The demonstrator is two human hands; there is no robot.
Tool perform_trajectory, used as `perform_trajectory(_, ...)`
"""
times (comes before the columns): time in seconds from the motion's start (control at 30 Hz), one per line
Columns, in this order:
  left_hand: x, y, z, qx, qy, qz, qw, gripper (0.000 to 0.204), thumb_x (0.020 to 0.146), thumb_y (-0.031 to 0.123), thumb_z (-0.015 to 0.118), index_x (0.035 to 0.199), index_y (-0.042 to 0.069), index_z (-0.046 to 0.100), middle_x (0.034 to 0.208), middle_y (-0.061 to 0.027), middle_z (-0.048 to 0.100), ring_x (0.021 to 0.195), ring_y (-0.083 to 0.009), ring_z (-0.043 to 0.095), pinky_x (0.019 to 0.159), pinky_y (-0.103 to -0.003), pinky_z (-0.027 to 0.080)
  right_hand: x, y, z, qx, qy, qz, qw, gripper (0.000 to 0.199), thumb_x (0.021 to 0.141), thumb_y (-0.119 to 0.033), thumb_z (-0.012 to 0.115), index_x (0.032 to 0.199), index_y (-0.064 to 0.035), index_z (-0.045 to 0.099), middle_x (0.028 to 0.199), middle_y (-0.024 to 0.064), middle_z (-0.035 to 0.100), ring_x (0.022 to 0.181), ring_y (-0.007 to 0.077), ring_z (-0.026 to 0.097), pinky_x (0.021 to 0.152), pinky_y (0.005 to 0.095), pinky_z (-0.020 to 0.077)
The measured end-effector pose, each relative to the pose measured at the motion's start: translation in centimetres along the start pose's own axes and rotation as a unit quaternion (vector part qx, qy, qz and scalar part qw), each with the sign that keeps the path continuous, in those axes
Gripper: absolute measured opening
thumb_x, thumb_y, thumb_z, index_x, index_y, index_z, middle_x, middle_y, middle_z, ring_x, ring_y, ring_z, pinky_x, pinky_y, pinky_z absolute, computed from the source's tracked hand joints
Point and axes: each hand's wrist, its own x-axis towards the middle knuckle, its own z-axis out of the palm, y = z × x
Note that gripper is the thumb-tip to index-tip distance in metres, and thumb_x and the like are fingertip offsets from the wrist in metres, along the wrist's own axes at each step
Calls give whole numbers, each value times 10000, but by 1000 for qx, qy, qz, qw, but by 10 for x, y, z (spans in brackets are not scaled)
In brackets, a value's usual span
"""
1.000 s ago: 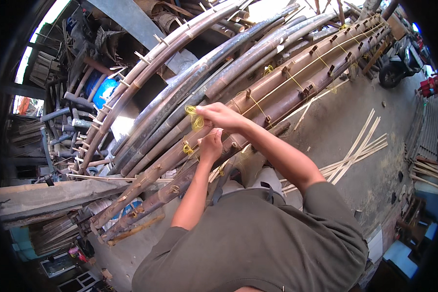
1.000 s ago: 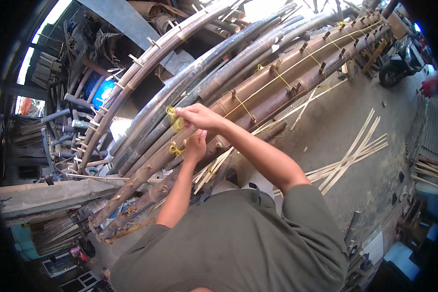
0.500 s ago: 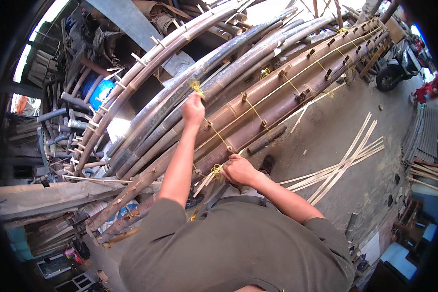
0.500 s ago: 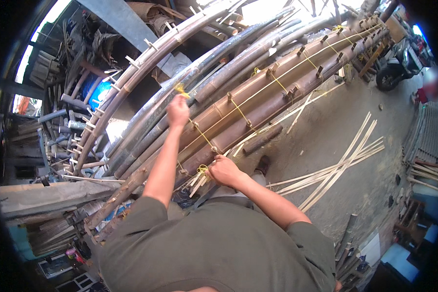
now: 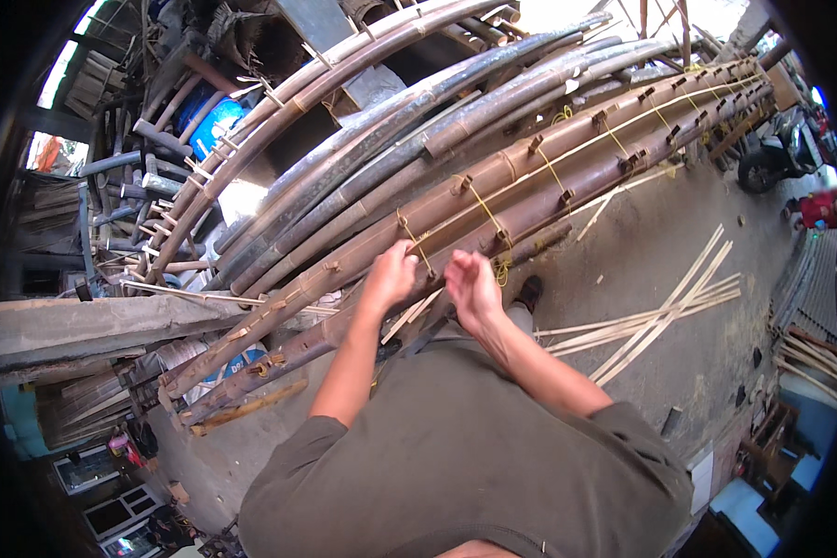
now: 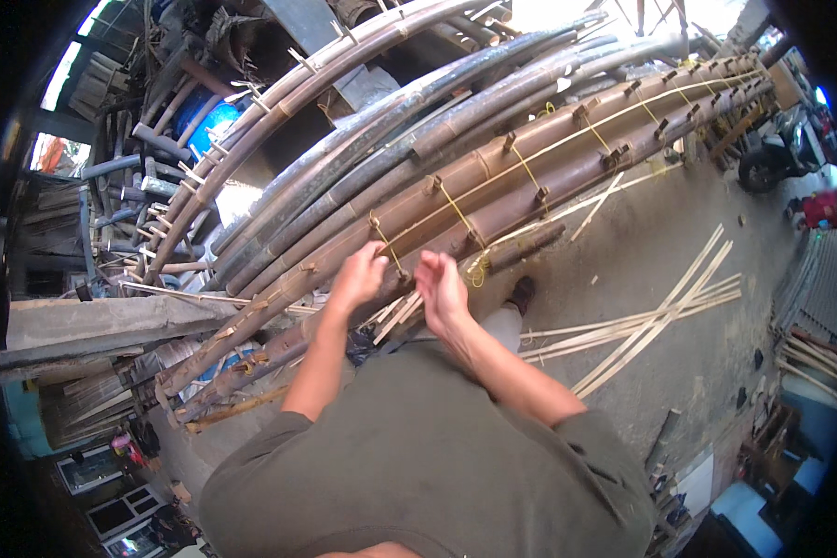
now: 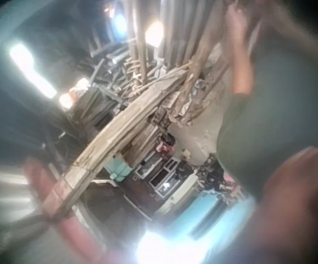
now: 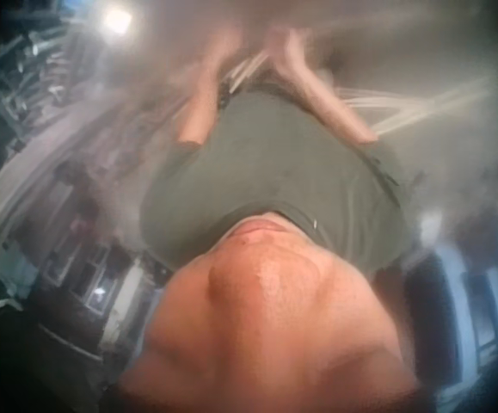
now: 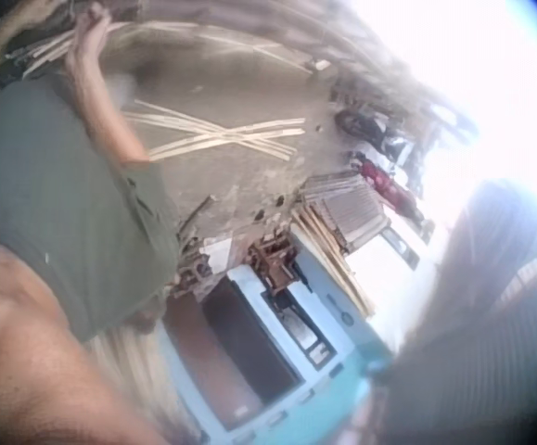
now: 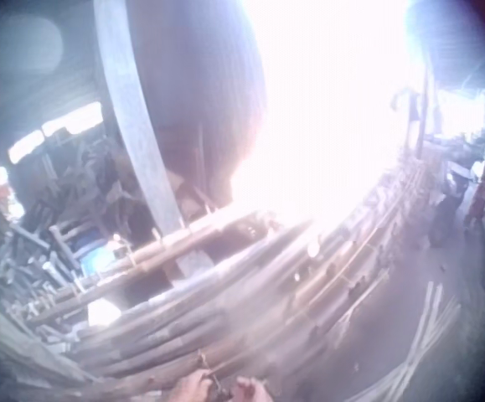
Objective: The person repeatedly picks up thin bamboo strips and ties them to a horizontal bamboo frame using yellow string. The person wraps the string around the frame and strips, then pulls and secures the knot before moving to the next position.
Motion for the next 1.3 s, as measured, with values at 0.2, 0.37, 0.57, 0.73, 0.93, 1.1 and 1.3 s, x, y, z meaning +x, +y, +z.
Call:
perform_trajectory(0.2, 4, -42, 59, -93, 127, 84, 984, 168, 953, 115, 553, 1102, 37, 542, 1006, -139, 609, 945, -284, 589, 850, -406, 475, 5, 17, 142, -607, -310, -233, 694, 454, 992, -435, 431, 875, -74, 680, 872, 114, 644, 853, 251, 610, 800, 381, 462)
perform_trajectory(0.37, 7, 1, 15, -51, 93, 25, 994, 314, 997, 270, 442, 1060, 38, 644, 880, -253, 650, 861, -459, 613, 740, -531, 475, 107, -20, 121, -895, -86, -369, 234, 690, 966, -615, 351, 945, -50, 746, 1113, 145, 654, 1038, 315, 591, 902, 531, 415)
perform_trajectory(0.57, -1, -13, 19, -74, 98, 28, 992, 281, 984, 222, 464, 969, 11, 649, 895, -234, 650, 853, -446, 608, 742, -500, 479, -1, -65, 147, -507, -384, -49, 770, 496, 1015, -387, 483, 638, -66, 475, 603, -39, 419, 593, 74, 394, 533, 277, 369)
perform_trajectory(0.73, 7, -11, 25, -52, 106, 12, 993, 272, 981, 245, 517, 949, 19, 665, 910, -177, 682, 869, -360, 657, 768, -414, 503, -3, 2, -21, -757, -336, -236, 509, 458, 975, -340, 508, 688, 3, 608, 680, 255, 574, 705, 446, 580, 646, 508, 460)
perform_trajectory(0.93, 85, 41, -44, -204, 156, 16, 966, 320, 1032, 230, 451, 954, 2, 661, 689, -42, 630, 638, -96, 606, 596, -278, 478, -6, 4, -19, -731, -325, -202, 565, 446, 990, -325, 514, 700, 6, 583, 635, 191, 575, 592, 351, 546, 582, 424, 446)
perform_trajectory(1.1, 150, -89, 18, 77, 97, -1, 992, 254, 952, 260, 499, 999, 81, 672, 958, -225, 665, 887, -434, 642, 802, -486, 505, -38, -41, -44, -435, -238, -27, 868, 368, 1009, -307, 515, 780, -29, 591, 736, 38, 627, 708, 125, 619, 689, 284, 514)
perform_trajectory(1.3, 211, -58, 18, 293, -197, 67, 933, 367, 917, 378, 525, 994, 54, 678, 1013, -252, 655, 1004, -423, 623, 849, -491, 492, -51, -66, -180, -87, 93, -98, 987, 240, 1010, -237, 495, 951, -36, 611, 925, 94, 670, 810, 171, 669, 798, 289, 545)
